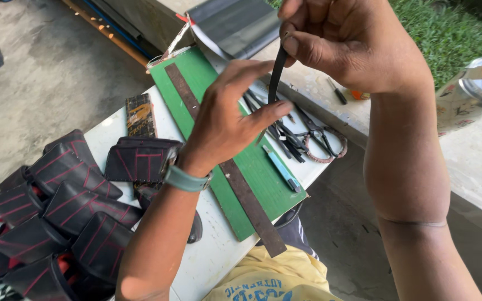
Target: The person uses a utility knife and a metal ruler to cut a long strip of black leather into multiple shorter pieces on a green cutting board. The person then uses scissors to trim the cut pieces and briefly handles a black shoe component.
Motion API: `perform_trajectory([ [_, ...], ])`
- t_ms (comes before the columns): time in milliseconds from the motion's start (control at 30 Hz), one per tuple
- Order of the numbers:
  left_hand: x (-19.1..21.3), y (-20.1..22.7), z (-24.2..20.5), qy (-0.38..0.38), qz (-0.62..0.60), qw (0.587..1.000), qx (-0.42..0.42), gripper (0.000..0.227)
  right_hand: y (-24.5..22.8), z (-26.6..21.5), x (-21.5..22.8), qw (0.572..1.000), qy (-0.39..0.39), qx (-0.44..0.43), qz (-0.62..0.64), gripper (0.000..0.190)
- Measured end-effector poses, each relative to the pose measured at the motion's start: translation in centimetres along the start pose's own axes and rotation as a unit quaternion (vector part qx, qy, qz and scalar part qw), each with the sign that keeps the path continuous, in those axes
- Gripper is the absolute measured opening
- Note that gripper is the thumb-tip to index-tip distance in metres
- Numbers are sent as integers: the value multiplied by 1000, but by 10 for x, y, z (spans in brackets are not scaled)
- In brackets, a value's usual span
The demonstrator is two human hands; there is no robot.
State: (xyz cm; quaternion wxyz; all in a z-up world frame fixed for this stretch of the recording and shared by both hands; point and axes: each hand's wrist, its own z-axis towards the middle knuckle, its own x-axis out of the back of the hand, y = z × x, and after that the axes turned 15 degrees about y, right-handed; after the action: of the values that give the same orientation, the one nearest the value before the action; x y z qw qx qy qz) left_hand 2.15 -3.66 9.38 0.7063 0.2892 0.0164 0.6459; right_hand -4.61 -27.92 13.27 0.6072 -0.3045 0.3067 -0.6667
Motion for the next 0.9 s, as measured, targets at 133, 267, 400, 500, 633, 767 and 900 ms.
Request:
perform_trajectory([
  [133, -12, -4, -1, -34, -82, 980, 176, 39, 19, 1, -22, 996, 39, -6, 76, 31],
  [267, -12, -31, -12, 114, -272, 882, 366, 33, 56, -46, -67, 982, 7, -47, 180, 78],
  [400, 6, -57, -23, 165, -273, 858, 403, 30, 93, -99, -106, 943, 3, -264, 203, 81],
  [500, 22, -69, -33, 175, -282, 853, 402, 29, 111, -122, -121, 939, 59, -271, 202, 59],
  [633, 35, -77, -40, 184, -309, 850, 386, 28, 116, -132, -124, 948, 84, -250, 180, 43],
  [767, 45, -77, -42, 184, -332, 847, 372, 27, 114, -132, -132, 943, 107, -243, 199, 39],
  [900, 54, -77, -42, 178, -347, 849, 357, 27, 112, -135, -134, 951, 106, -251, 144, 33],
])
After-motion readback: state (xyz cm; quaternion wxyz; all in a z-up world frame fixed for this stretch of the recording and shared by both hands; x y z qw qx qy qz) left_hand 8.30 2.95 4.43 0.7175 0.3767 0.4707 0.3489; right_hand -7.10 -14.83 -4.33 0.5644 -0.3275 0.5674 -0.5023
